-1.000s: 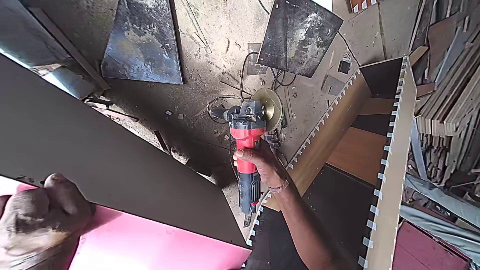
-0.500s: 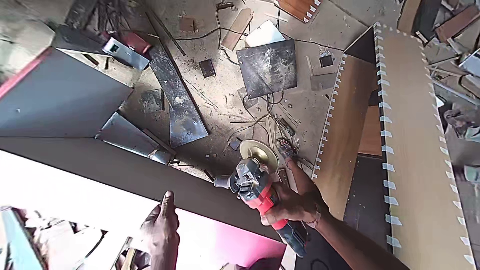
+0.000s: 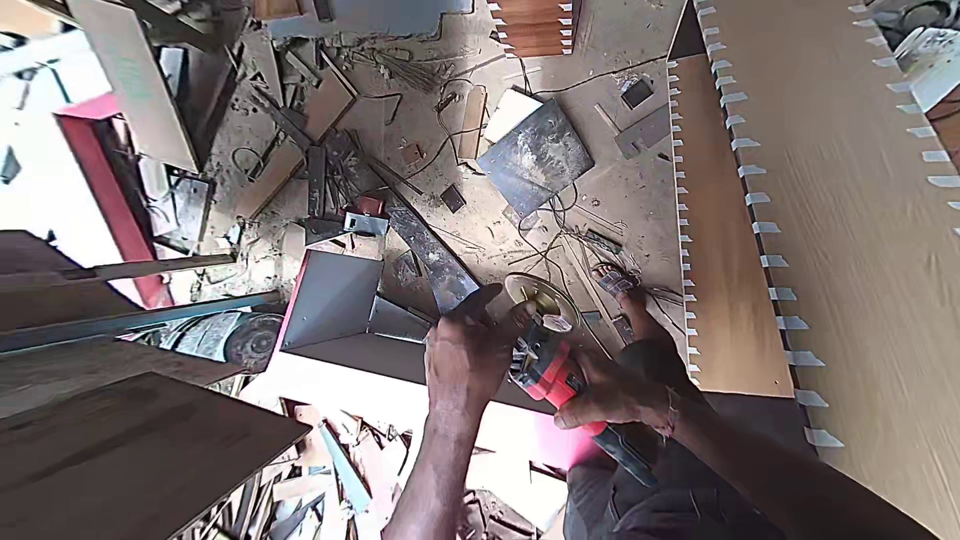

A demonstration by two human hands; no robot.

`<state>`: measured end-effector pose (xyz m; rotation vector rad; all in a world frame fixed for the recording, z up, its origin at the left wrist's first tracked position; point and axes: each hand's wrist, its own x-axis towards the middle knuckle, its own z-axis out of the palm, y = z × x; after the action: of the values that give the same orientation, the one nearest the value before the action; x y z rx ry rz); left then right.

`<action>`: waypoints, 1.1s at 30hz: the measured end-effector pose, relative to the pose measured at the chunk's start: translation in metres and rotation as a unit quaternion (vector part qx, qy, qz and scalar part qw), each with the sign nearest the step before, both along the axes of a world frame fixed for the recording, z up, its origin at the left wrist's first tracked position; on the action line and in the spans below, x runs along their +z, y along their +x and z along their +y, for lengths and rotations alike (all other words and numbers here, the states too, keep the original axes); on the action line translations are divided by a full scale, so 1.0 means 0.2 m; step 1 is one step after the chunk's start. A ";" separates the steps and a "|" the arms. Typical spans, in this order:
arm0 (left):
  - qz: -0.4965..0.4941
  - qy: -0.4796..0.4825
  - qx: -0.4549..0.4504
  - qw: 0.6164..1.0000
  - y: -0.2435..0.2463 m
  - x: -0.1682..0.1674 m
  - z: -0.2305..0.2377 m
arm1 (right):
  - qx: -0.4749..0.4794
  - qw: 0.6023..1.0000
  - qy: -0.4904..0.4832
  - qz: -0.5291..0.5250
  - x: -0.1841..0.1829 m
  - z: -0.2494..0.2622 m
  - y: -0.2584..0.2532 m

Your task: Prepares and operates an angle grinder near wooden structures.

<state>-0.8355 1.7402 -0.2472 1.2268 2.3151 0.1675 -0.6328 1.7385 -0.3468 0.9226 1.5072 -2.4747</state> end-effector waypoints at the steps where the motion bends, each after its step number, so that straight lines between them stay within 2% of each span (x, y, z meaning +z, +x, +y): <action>1: -0.008 -0.025 -0.006 1.000 0.02 0.02 0.04 | -0.011 1.000 -0.002 0.000 0.02 0.00 0.02; 5: -0.028 -0.112 -0.060 0.991 0.15 0.03 0.21 | -0.044 0.999 -0.031 0.006 0.08 0.02 0.09; 9: -0.083 -0.098 -0.150 0.980 0.17 -0.03 0.35 | -0.051 0.997 -0.051 0.007 0.15 0.03 0.15; 12: -0.118 -0.078 -0.151 0.978 0.18 -0.04 0.36 | -0.047 0.997 -0.050 0.018 0.18 0.02 0.19; 16: -0.055 -0.070 -0.162 0.983 0.30 -0.02 0.28 | -0.070 0.989 -0.125 0.034 0.19 -0.04 0.21; 22: -0.014 -0.090 -0.200 0.976 0.39 0.09 0.28 | -0.044 0.998 -0.031 -0.007 0.22 -0.03 0.25; 24: -0.080 -0.083 -0.214 0.970 0.34 0.07 0.31 | -0.047 0.998 -0.029 -0.019 0.24 -0.04 0.26; 27: -0.258 0.005 -0.208 0.943 0.26 -0.01 0.32 | -0.064 0.997 -0.031 -0.022 0.27 -0.04 0.27; 28: -0.284 0.024 -0.211 0.935 0.25 -0.02 0.31 | -0.067 0.997 -0.036 -0.018 0.28 -0.04 0.27; 33: -0.111 0.001 -0.287 0.951 0.33 0.00 0.30 | -0.101 0.992 -0.075 -0.010 0.31 -0.06 0.29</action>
<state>-0.7701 1.7998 -0.2479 1.7269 1.6870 0.0949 -0.5752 1.7256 -0.2858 1.1184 1.2555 -2.6648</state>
